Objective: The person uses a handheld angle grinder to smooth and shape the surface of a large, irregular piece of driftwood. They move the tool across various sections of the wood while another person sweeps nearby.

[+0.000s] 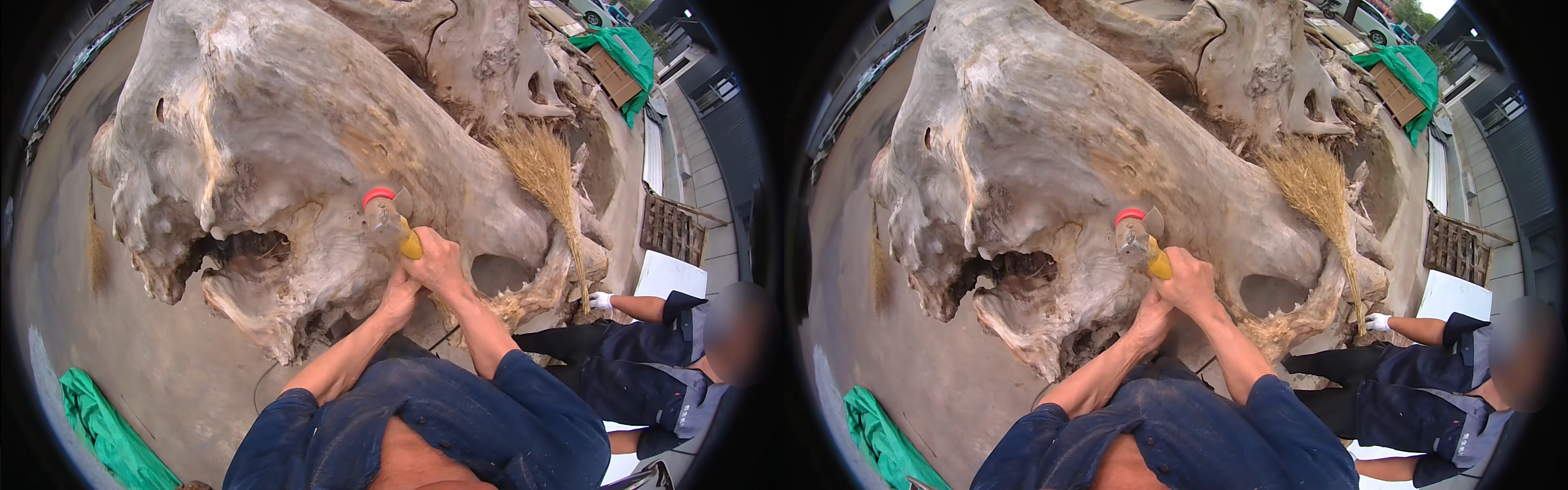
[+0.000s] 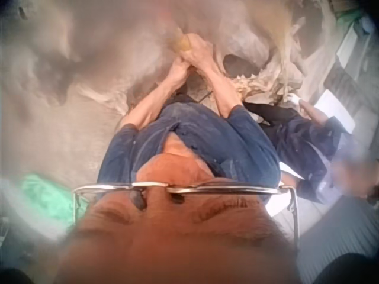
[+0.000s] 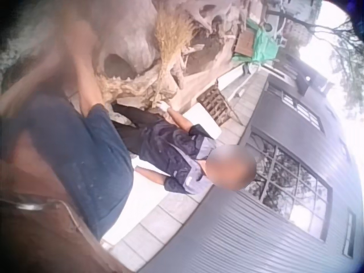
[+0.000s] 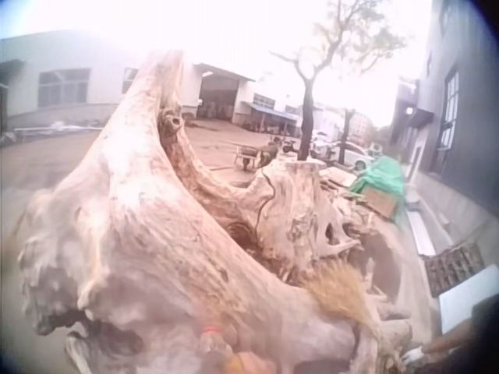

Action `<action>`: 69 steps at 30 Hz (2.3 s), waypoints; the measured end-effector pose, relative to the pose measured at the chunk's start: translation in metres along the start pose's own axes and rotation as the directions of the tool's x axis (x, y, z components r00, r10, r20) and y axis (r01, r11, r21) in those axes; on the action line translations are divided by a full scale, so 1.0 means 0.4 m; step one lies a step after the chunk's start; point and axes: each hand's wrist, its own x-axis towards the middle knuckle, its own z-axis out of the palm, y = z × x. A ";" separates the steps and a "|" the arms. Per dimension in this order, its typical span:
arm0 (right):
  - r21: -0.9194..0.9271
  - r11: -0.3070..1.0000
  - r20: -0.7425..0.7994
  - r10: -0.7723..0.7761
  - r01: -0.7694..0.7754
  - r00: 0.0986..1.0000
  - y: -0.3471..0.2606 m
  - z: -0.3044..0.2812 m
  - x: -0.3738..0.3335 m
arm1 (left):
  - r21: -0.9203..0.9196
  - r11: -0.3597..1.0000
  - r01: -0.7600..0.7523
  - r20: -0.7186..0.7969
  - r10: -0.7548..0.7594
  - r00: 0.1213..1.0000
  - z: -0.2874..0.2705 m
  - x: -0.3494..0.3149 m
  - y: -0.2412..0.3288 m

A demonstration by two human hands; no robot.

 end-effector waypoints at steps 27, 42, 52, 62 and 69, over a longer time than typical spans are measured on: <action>0.284 0.924 0.042 0.253 -0.254 0.967 0.034 -0.012 -0.047 | 0.290 0.957 -0.021 -0.052 0.037 0.998 0.049 -0.031 0.025; 0.046 0.998 0.012 0.034 -0.034 0.999 0.043 0.029 -0.074 | 0.036 0.993 0.113 -0.092 -0.109 0.990 -0.002 -0.029 -0.017; 0.011 0.993 0.039 0.120 -0.120 0.992 0.083 0.013 -0.138 | 0.044 0.980 0.195 -0.077 -0.191 0.979 0.021 -0.038 -0.056; -0.010 0.990 0.107 0.141 -0.141 0.984 0.121 0.029 -0.204 | 0.078 0.951 0.300 -0.095 -0.293 0.951 -0.015 -0.050 -0.123; 0.214 0.951 0.041 0.221 -0.225 0.974 0.105 -0.011 -0.132 | 0.162 0.981 0.110 -0.051 -0.103 0.993 0.045 -0.031 -0.053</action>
